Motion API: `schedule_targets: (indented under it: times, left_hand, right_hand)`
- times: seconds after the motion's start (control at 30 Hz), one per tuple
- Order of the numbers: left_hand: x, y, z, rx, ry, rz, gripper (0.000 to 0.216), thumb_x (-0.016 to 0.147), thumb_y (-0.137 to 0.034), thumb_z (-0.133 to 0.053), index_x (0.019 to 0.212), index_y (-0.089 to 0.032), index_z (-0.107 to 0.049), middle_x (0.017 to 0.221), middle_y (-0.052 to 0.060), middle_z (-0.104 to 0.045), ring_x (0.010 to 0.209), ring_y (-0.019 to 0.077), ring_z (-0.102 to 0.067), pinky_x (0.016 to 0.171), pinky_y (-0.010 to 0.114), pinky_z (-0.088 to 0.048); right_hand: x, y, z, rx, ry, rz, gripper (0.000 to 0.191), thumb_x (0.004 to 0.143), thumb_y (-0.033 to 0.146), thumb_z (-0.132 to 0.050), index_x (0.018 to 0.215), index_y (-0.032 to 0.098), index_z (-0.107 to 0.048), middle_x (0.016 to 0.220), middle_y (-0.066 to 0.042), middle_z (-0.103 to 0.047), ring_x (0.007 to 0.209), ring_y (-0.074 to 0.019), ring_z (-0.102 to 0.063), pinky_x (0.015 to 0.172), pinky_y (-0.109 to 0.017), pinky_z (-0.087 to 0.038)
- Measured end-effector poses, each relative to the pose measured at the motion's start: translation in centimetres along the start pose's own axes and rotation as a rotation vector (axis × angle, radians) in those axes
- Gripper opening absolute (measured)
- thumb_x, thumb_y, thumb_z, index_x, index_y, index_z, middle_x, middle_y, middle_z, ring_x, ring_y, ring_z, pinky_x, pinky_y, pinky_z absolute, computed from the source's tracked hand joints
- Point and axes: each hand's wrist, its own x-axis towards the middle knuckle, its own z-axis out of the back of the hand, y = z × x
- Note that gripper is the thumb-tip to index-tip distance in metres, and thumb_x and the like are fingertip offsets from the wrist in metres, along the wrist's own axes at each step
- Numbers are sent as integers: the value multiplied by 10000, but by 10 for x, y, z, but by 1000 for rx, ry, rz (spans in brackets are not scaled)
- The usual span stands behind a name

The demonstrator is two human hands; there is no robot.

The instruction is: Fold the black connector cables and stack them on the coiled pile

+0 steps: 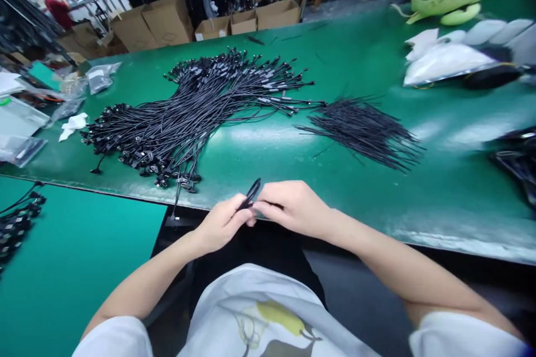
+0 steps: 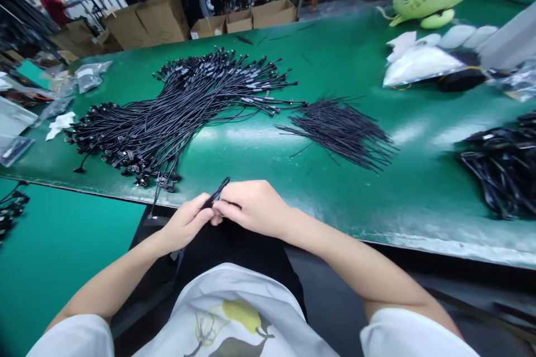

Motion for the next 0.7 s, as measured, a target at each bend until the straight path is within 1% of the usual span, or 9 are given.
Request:
schedule_targets:
  times: [0.07, 0.13, 0.2, 0.3, 0.37, 0.47, 0.53, 0.63, 0.7]
  left_hand:
    - [4, 0, -2, -234, -40, 17, 266, 903, -436, -544, 817, -188, -581, 603, -17, -526, 568, 127, -488, 629, 271, -416]
    - [9, 1, -5, -483, -98, 28, 294, 890, -467, -559, 808, -184, -558, 572, -35, -472, 521, 113, -447, 593, 270, -416]
    - [14, 3, -11, -640, -121, 74, 348, 863, -510, -583, 775, -174, -555, 617, -10, -512, 592, 131, -517, 659, 295, -451]
    - [17, 11, -23, -753, -112, 215, 442, 841, -594, -560, 713, -170, -540, 664, 16, -537, 763, 177, -592, 798, 336, -460]
    - [16, 18, -31, -803, -175, 239, 455, 849, -607, -537, 682, -184, -502, 597, -20, -459, 689, 151, -553, 814, 337, -452]
    - [12, 27, -36, -773, -286, 161, 442, 868, -597, -513, 678, -201, -465, 529, -68, -332, 529, 112, -414, 778, 334, -447]
    - [10, 32, -38, -653, -241, 115, 432, 867, -610, -501, 726, -201, -501, 518, -74, -326, 511, 113, -398, 751, 338, -443]
    - [6, 38, -36, -418, -123, 54, 433, 862, -619, -495, 821, -191, -538, 562, -50, -395, 564, 133, -440, 735, 339, -424]
    - [5, 38, -31, -272, -88, 37, 436, 873, -616, -472, 842, -186, -534, 618, -24, -437, 613, 146, -448, 721, 330, -402]
  right_hand:
    - [5, -8, -6, 126, -202, -135, 221, 910, 406, -542, 840, 212, -620, 811, -32, -642, 772, -154, -584, 734, -272, -431]
    - [7, -15, -19, 299, -305, -291, 272, 884, 481, -560, 868, 211, -597, 804, -31, -614, 792, -166, -570, 773, -300, -447]
    - [7, -19, -35, 553, -318, -438, 335, 904, 526, -502, 804, 209, -546, 695, 5, -544, 650, -130, -514, 657, -271, -439]
    - [6, -20, -52, 892, -443, -579, 398, 896, 561, -499, 729, 201, -477, 578, 63, -370, 470, -65, -299, 461, -205, -274]
    - [6, -19, -56, 1072, -500, -613, 404, 854, 571, -567, 726, 199, -474, 560, 82, -285, 453, -52, -202, 427, -196, -190]
    - [7, -14, -53, 1321, -401, -641, 426, 805, 574, -635, 711, 196, -464, 568, 79, -288, 475, -54, -215, 434, -192, -224]
    - [7, -8, -53, 1384, -384, -660, 437, 800, 572, -643, 699, 194, -449, 589, 67, -314, 495, -59, -248, 452, -196, -263]
    - [6, 3, -59, 1255, -526, -657, 438, 845, 590, -574, 697, 204, -429, 610, 52, -311, 508, -75, -289, 457, -205, -301]
    - [4, 10, -65, 1070, -626, -580, 428, 863, 609, -529, 727, 209, -465, 728, 2, -425, 601, -101, -424, 494, -221, -382]
